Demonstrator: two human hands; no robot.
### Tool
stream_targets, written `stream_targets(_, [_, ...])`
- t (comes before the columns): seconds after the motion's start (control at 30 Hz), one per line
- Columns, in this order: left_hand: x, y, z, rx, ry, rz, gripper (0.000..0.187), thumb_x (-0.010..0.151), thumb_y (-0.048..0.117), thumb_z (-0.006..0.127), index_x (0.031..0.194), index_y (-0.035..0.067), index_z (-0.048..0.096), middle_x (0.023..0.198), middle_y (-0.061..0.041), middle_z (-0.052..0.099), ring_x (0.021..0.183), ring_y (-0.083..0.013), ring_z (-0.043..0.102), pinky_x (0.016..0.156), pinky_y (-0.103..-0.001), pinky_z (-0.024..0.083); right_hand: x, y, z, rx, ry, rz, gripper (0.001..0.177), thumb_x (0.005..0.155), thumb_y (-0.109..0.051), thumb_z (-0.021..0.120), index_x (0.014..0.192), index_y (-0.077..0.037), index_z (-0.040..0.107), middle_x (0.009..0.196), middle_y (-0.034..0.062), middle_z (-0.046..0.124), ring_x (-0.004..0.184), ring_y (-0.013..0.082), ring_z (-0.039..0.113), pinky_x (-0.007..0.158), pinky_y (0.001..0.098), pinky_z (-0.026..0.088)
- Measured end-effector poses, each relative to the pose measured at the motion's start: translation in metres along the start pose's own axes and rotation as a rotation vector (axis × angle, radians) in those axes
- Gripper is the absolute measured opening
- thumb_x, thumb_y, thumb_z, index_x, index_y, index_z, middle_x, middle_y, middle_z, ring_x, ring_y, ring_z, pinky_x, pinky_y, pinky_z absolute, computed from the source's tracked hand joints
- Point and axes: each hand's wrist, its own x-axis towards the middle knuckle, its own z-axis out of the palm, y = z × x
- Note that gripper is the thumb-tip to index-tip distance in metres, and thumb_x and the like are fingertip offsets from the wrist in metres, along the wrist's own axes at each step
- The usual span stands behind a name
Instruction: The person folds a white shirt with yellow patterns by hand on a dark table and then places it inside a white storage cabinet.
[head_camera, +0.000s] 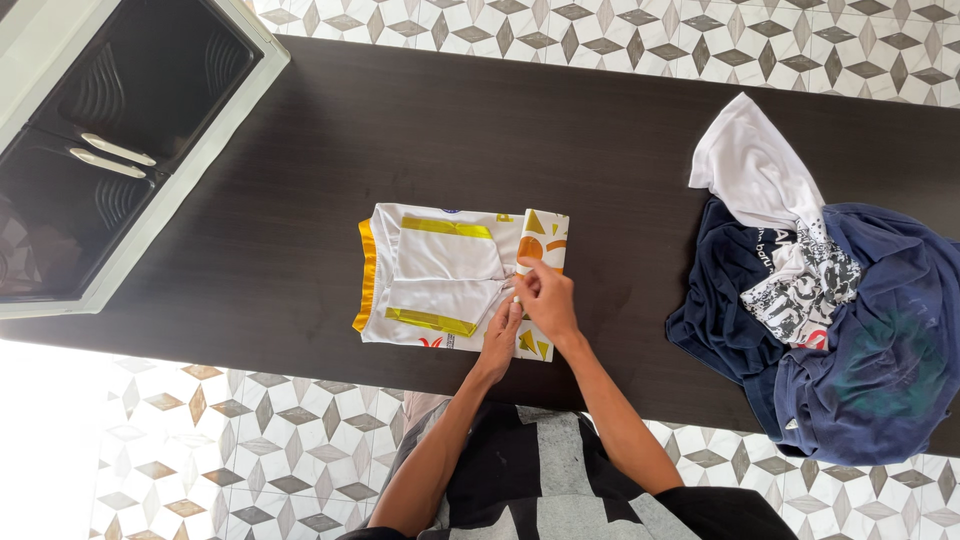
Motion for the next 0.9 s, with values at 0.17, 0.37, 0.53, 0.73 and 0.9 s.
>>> stream_targets(0.17, [0.003, 0.013, 0.007, 0.188, 0.045, 0.048, 0.050, 0.094, 0.010, 0.071, 0.139, 0.001, 0.052, 0.117, -0.012, 0.071, 0.107, -0.0198, 0.069, 0.085, -0.033, 0.059, 0.030, 0.028, -0.026, -0.216, 0.307, -0.075, 0.021, 0.101, -0.016, 0.066, 0.120, -0.007, 0.072, 0.098, 0.0082, 0.074, 0.086, 0.0194, 0.069, 0.081, 0.0360, 0.057])
stream_targets(0.37, [-0.001, 0.018, 0.014, 0.448, 0.091, 0.163, 0.048, 0.093, 0.009, 0.067, 0.138, 0.003, 0.048, 0.114, -0.021, 0.073, 0.103, -0.0276, 0.073, 0.086, -0.037, 0.057, 0.108, 0.048, -0.047, -0.321, -0.142, -0.228, 0.046, 0.098, -0.027, 0.066, 0.141, -0.014, 0.060, 0.135, 0.0074, 0.062, 0.136, 0.0316, 0.038, 0.115, 0.0493, 0.026])
stream_targets(0.53, [-0.006, 0.022, 0.019, 0.418, 0.092, 0.060, 0.046, 0.099, 0.011, 0.061, 0.141, 0.005, 0.045, 0.112, -0.020, 0.073, 0.098, -0.0260, 0.073, 0.083, -0.037, 0.057, 0.137, 0.056, -0.044, -0.467, -0.285, -0.127, 0.032, 0.093, -0.033, 0.073, 0.122, -0.018, 0.074, 0.135, 0.0096, 0.058, 0.134, 0.0344, 0.032, 0.113, 0.0476, 0.027])
stream_targets(0.73, [-0.016, 0.016, 0.011, 0.392, 0.095, 0.027, 0.051, 0.097, 0.013, 0.063, 0.142, 0.003, 0.042, 0.109, -0.021, 0.074, 0.093, -0.0250, 0.075, 0.079, -0.035, 0.060, 0.146, 0.061, -0.038, -0.426, -0.380, -0.314, 0.025, 0.097, -0.035, 0.068, 0.111, -0.015, 0.071, 0.115, 0.0064, 0.071, 0.132, 0.0298, 0.041, 0.112, 0.0498, 0.025])
stream_targets(0.9, [-0.018, 0.008, -0.001, 0.423, 0.085, 0.059, 0.051, 0.095, 0.014, 0.064, 0.140, 0.002, 0.042, 0.107, -0.022, 0.075, 0.093, -0.0261, 0.077, 0.077, -0.036, 0.062, 0.144, 0.055, -0.025, -0.650, -0.252, -0.515, 0.026, 0.099, -0.040, 0.066, 0.110, -0.018, 0.071, 0.092, 0.0041, 0.073, 0.115, 0.0232, 0.055, 0.104, 0.0450, 0.032])
